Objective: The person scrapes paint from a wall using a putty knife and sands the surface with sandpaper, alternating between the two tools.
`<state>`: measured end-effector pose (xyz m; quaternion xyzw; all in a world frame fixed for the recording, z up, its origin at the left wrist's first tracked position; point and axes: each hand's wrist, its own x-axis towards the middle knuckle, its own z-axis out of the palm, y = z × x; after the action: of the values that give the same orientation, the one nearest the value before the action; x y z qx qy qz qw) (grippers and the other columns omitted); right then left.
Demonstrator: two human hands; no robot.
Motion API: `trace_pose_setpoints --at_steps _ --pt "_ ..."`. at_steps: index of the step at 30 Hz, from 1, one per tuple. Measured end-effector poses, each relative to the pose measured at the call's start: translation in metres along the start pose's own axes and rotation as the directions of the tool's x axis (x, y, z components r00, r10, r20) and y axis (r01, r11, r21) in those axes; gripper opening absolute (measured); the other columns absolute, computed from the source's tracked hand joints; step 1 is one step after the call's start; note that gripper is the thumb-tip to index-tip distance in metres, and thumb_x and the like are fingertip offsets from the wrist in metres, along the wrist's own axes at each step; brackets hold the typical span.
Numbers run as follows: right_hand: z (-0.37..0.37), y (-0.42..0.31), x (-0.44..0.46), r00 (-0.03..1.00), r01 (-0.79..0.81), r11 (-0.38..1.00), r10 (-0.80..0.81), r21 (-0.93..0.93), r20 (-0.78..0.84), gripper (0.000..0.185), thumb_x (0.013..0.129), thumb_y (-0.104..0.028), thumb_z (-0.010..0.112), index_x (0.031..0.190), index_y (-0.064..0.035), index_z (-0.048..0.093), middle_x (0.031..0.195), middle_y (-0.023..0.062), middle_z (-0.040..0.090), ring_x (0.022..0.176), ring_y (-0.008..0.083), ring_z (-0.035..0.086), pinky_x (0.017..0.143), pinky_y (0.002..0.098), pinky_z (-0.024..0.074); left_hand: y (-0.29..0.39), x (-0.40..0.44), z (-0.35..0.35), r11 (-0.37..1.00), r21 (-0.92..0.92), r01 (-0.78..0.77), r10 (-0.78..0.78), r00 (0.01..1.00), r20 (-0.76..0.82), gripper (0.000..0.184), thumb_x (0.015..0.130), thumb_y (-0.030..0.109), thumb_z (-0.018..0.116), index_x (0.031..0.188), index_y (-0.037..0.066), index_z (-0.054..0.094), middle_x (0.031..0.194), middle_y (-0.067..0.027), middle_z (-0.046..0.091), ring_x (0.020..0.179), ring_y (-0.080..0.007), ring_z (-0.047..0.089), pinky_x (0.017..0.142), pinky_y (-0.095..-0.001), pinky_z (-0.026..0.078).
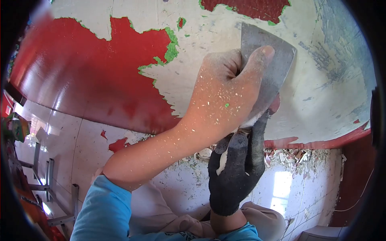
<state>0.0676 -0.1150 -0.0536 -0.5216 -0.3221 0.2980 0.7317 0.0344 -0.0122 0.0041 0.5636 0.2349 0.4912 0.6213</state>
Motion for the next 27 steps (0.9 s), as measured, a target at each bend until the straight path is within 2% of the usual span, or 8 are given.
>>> trace_pose_setpoints --at_steps 5,10,16,18,20,22,26,27 --pt "0.002 -0.002 0.000 1.000 0.013 0.999 -0.014 0.044 0.028 0.044 0.089 -0.004 0.049 0.132 0.0037 0.041 0.091 0.0120 0.058 0.071 0.0133 0.054 0.062 0.0256 0.0464 0.007 0.008 -0.002 0.999 -0.040 -0.028 0.030 0.999 0.043 0.040 0.087 0.041 0.063 0.075 0.003 0.063 0.066 0.0061 0.052 0.061 -0.0013 0.046 0.055 -0.0192 0.039" --pt "0.008 -0.003 0.007 0.999 -0.014 0.997 0.011 0.069 0.050 0.045 0.090 -0.004 0.048 0.134 0.0034 0.040 0.088 0.0108 0.058 0.071 0.0120 0.054 0.062 0.0250 0.0460 0.007 0.010 -0.007 0.989 0.135 -0.056 0.055 0.998 0.014 0.038 0.089 0.039 0.060 0.085 0.001 0.066 0.072 0.0036 0.058 0.063 -0.0017 0.049 0.058 -0.0201 0.043" --pt "0.008 -0.007 0.001 0.999 -0.004 0.996 0.000 0.086 0.044 0.046 0.091 -0.004 0.047 0.136 0.0031 0.038 0.085 0.0095 0.058 0.070 0.0107 0.053 0.061 0.0244 0.0456 0.006 0.006 -0.005 0.990 0.119 -0.078 0.078 0.997 0.005 0.039 0.089 0.039 0.060 0.089 0.000 0.066 0.075 0.0013 0.061 0.065 -0.0025 0.051 0.059 -0.0199 0.043" --pt "0.011 0.011 0.003 0.991 0.136 0.986 -0.134 0.101 -0.027 0.053 0.090 0.002 0.048 0.140 0.0033 0.029 0.069 0.0027 0.055 0.055 0.0059 0.048 0.048 0.0205 0.0406 0.002 0.002 0.000 0.994 0.079 -0.079 0.080 0.997 -0.016 0.037 0.091 0.033 0.056 0.078 -0.001 0.063 0.065 -0.0031 0.061 0.057 -0.0056 0.052 0.052 -0.0223 0.042" --pt "0.008 0.013 0.000 0.983 0.184 0.983 -0.184 -0.018 -0.012 0.053 0.090 0.003 0.048 0.140 0.0030 0.030 0.072 0.0036 0.057 0.057 0.0057 0.049 0.050 0.0206 0.0418 0.000 -0.001 0.003 0.995 0.046 -0.087 0.089 0.995 -0.035 0.040 0.093 0.028 0.052 0.067 -0.002 0.060 0.055 -0.0076 0.060 0.049 -0.0086 0.054 0.045 -0.0247 0.041" --pt "0.007 0.010 0.000 0.978 0.210 0.974 -0.210 -0.080 0.003 0.054 0.089 0.003 0.048 0.140 0.0029 0.030 0.073 0.0038 0.057 0.057 0.0056 0.049 0.050 0.0207 0.0420 -0.001 -0.004 0.004 0.998 0.059 -0.023 0.027 0.996 -0.081 0.039 0.093 0.028 0.052 0.069 -0.002 0.060 0.055 -0.0076 0.060 0.049 -0.0093 0.054 0.046 -0.0252 0.041" --pt "0.009 0.007 0.003 0.968 0.253 0.953 -0.248 -0.168 0.046 0.054 0.089 0.003 0.049 0.140 0.0027 0.030 0.075 0.0041 0.058 0.058 0.0054 0.050 0.051 0.0208 0.0422 0.008 0.003 -0.003 0.998 -0.030 -0.056 0.055 0.998 -0.031 0.039 0.092 0.029 0.053 0.070 -0.003 0.060 0.055 -0.0069 0.059 0.050 -0.0094 0.054 0.046 -0.0260 0.042" --pt "0.009 0.007 0.003 0.967 0.257 0.955 -0.252 -0.149 0.048 0.054 0.089 0.003 0.049 0.140 0.0027 0.030 0.074 0.0039 0.058 0.057 0.0053 0.049 0.051 0.0207 0.0421 0.007 0.005 -0.005 0.997 0.039 -0.063 0.064 0.997 -0.034 0.037 0.090 0.033 0.058 0.078 -0.002 0.062 0.065 -0.0029 0.059 0.058 -0.0068 0.052 0.054 -0.0235 0.042"
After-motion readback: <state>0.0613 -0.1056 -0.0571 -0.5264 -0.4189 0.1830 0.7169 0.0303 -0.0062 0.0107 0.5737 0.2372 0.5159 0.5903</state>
